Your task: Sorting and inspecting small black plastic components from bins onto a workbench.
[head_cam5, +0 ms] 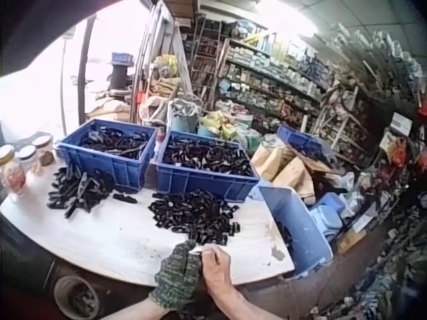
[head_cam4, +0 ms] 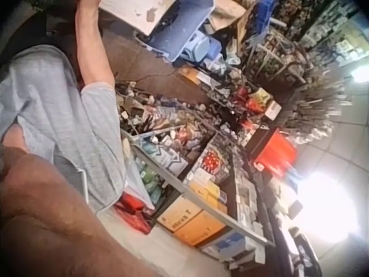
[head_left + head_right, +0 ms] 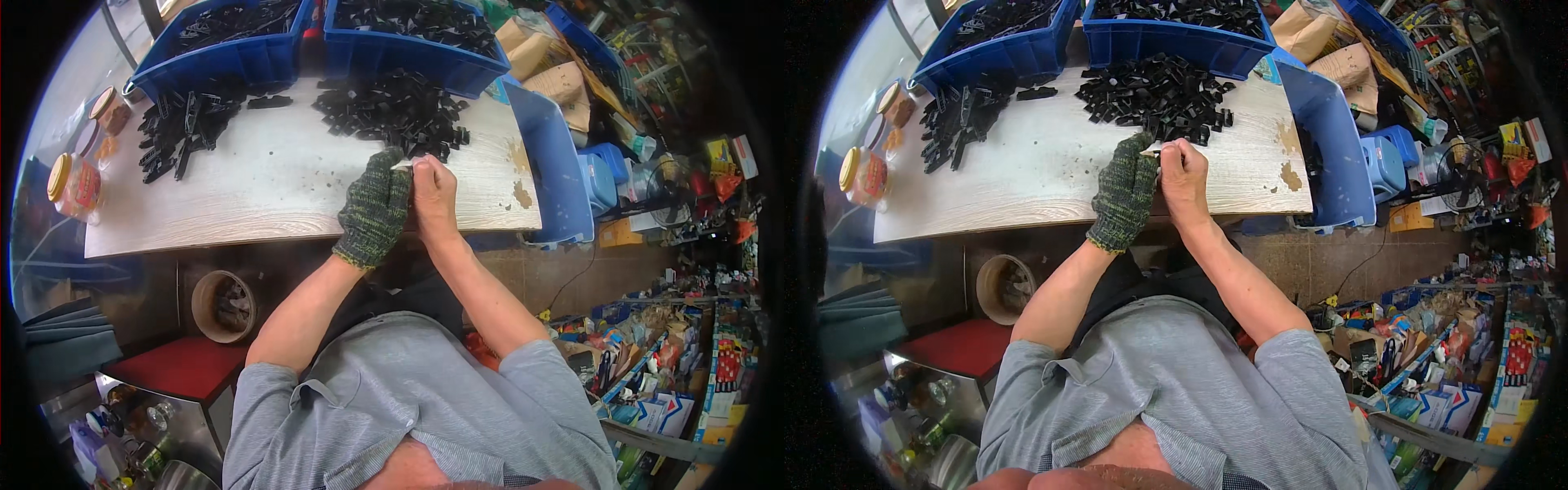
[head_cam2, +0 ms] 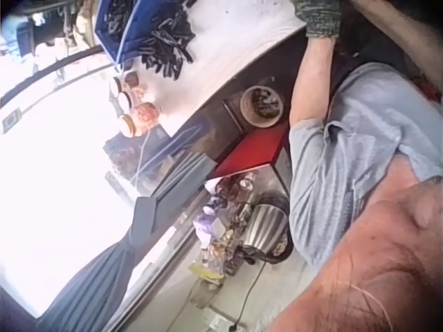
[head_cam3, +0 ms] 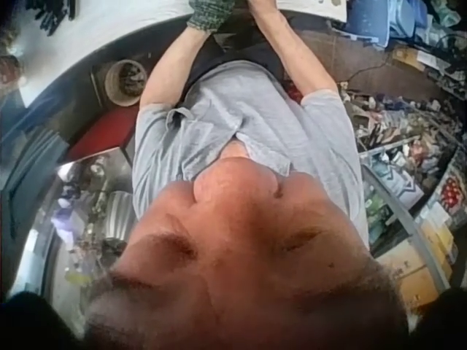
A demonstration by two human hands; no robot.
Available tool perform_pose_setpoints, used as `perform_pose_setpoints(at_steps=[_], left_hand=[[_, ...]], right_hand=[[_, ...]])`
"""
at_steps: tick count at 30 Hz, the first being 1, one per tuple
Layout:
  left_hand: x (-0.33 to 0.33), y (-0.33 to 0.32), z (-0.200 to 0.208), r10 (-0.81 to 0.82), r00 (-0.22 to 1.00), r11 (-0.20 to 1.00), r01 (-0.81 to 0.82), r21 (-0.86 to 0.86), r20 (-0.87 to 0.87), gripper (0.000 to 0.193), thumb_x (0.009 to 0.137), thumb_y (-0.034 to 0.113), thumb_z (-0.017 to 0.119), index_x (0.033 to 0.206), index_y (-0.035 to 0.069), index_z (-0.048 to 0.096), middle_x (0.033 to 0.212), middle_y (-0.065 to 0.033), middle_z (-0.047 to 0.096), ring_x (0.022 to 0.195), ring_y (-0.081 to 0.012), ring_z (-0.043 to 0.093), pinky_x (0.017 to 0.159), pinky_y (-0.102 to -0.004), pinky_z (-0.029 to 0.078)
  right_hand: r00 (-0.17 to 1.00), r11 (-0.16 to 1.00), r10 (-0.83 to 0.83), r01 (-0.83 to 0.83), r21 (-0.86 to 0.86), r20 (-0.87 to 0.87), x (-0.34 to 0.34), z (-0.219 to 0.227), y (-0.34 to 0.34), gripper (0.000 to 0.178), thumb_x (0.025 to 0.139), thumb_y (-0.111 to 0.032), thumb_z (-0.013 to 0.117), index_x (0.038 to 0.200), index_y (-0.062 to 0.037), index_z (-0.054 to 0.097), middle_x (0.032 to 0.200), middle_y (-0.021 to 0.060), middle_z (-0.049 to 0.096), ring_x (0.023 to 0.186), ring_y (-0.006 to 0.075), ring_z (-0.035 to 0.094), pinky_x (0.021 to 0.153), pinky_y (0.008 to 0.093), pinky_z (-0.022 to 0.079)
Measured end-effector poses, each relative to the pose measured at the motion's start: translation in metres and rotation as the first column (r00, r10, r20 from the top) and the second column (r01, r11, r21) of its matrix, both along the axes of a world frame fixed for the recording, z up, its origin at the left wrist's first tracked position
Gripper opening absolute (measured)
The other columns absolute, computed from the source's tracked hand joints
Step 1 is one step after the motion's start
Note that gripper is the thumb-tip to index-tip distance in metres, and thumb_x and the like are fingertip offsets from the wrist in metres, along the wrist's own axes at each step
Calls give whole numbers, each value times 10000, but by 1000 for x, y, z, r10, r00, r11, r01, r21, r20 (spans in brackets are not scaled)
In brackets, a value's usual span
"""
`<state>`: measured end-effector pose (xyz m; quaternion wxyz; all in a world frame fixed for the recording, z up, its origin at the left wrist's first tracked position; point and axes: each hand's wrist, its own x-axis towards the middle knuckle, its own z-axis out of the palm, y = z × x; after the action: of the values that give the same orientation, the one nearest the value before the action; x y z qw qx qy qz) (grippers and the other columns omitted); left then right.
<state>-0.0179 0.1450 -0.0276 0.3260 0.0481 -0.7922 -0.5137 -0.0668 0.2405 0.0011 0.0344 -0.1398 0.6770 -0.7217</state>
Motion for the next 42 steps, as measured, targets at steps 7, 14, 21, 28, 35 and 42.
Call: perform_pose_setpoints(at_steps=[7, 14, 21, 28, 35, 42], left_hand=[[0, -8, -6, -126, 991, 940, 104, 323, 48, 267, 993, 126, 550, 1242, 32, 571, 944, -71, 643, 774, -143, 609, 709, -299, 508], [2, -13, -16, -194, 981, 908, 186, 376, -16, 278, 990, 147, 578, 1249, 45, 574, 899, -20, 628, 747, -74, 565, 626, -245, 474], [4, -10, -8, -219, 975, 902, 190, 387, 32, 287, 982, 152, 596, 1248, 43, 578, 888, -3, 630, 743, -50, 553, 603, -218, 457], [6, -8, -4, -227, 974, 906, 215, 364, -9, 286, 968, 140, 621, 1237, 48, 587, 893, 1, 627, 735, -40, 541, 615, -202, 449], [3, -3, 1, -118, 985, 979, 136, 151, -126, 242, 925, 99, 661, 1152, 18, 642, 953, -82, 678, 796, -152, 633, 709, -290, 511], [-5, -1, 2, -56, 996, 992, 62, -106, 65, 317, 903, 203, 658, 1178, 45, 651, 1019, -175, 694, 918, -311, 679, 824, -396, 524]], right_hand=[[996, 999, 19, -16, -43, 87, 6, 5, -1, 255, 974, -265, 528, 781, -98, 525, 742, -76, 430, 686, 47, 387, 595, 235, 331], [975, 996, -56, 69, -54, 213, -3, 5, 15, 267, 975, -278, 510, 796, -84, 555, 598, -39, 412, 488, 83, 394, 456, 271, 378], [792, 807, -472, 565, -171, 387, -67, 43, 88, 324, 958, -302, 500, 915, 14, 554, 510, 26, 345, 377, 136, 362, 464, 450, 583], [803, 919, -391, 307, 249, 451, -75, 26, 86, 439, 866, -335, 701, 1090, 25, 591, 512, 16, 365, 383, 163, 382, 506, 430, 564], [905, 848, -269, 60, 527, 330, -81, 25, 60, 289, 830, -281, 738, 958, -29, 677, 546, 21, 454, 377, 144, 394, 433, 365, 492], [940, 839, -191, 7, 545, 281, -75, 23, 54, 188, 846, -217, 700, 871, -30, 685, 571, 16, 489, 385, 121, 393, 413, 336, 461]])
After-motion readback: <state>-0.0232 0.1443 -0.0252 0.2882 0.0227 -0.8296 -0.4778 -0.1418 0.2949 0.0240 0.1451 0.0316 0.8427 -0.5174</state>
